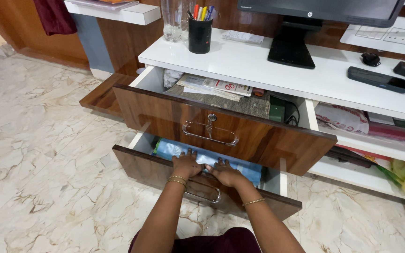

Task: The person sits on the floor and opens and closes multiple drawers in a wooden cabinet. They use a key to unlock one drawer, then open and close several others containing papers, folders, and miscellaneous items.

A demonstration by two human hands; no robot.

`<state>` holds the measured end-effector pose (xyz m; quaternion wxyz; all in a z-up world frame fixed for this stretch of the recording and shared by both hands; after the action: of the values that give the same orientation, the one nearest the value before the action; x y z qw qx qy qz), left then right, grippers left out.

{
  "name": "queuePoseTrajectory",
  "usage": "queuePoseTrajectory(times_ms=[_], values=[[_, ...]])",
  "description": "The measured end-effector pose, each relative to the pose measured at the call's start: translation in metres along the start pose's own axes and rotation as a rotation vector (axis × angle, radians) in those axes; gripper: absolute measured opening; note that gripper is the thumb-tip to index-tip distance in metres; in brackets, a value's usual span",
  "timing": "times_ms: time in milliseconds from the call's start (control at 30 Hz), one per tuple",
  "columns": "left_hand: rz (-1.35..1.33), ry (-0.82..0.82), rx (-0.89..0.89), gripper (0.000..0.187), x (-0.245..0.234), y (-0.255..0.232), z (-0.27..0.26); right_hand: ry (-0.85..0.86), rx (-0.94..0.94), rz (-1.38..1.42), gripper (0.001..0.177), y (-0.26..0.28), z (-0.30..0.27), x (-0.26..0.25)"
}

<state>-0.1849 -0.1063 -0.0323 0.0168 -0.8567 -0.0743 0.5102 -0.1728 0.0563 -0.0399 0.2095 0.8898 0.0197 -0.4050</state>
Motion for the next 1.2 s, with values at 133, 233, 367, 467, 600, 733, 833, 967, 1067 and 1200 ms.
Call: queuePoseTrajectory(times_ms=[133, 233, 367, 467, 600, 733, 833, 967, 1067, 1200], values=[[-0.017, 0.059, -0.017, 0.09, 0.005, 0.001, 0.005, 0.016, -0.085, 0.042, 0.088, -0.001, 0.01, 0.005], [-0.016, 0.068, -0.022, 0.09, 0.005, 0.0, 0.005, 0.049, -0.095, 0.079, 0.086, -0.006, 0.016, 0.009], [-0.009, 0.078, -0.02, 0.09, 0.007, -0.001, 0.004, 0.073, -0.067, 0.102, 0.083, -0.012, 0.017, 0.01], [-0.006, -0.062, 0.016, 0.087, 0.001, -0.002, -0.003, -0.027, -0.084, 0.085, 0.081, -0.009, 0.006, 0.001], [-0.042, -0.3, 0.097, 0.076, -0.01, -0.005, -0.023, -0.286, -0.086, 0.07, 0.075, -0.004, -0.02, -0.017], [-0.267, -0.599, 0.204, 0.057, -0.026, -0.004, -0.071, -0.576, -0.126, 0.059, 0.054, 0.005, -0.059, -0.03], [-0.404, -0.772, 0.274, 0.039, -0.052, 0.004, -0.117, -0.893, -0.477, 0.018, 0.031, 0.035, -0.113, -0.043], [-0.423, -0.904, 0.339, 0.031, -0.111, 0.018, -0.156, -1.161, -0.686, -0.131, 0.023, 0.066, -0.181, -0.064], [-0.286, -1.169, 0.433, 0.038, -0.172, 0.028, -0.183, -1.316, -0.711, -0.222, 0.026, 0.105, -0.209, -0.114], [-0.039, -1.261, 0.451, 0.052, -0.225, 0.05, -0.17, -1.187, -0.537, -0.367, 0.054, 0.171, -0.173, -0.185]])
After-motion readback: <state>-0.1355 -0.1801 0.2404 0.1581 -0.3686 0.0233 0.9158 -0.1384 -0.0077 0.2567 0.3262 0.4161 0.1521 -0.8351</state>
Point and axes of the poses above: each hand's wrist, its own z-axis towards the middle knuckle, its own x-axis out of the palm, y = z × x, the point moved 9 cm from there along z, towards the middle knuckle, and after that the axes turned 10 degrees about y, right-handed, at the moved point
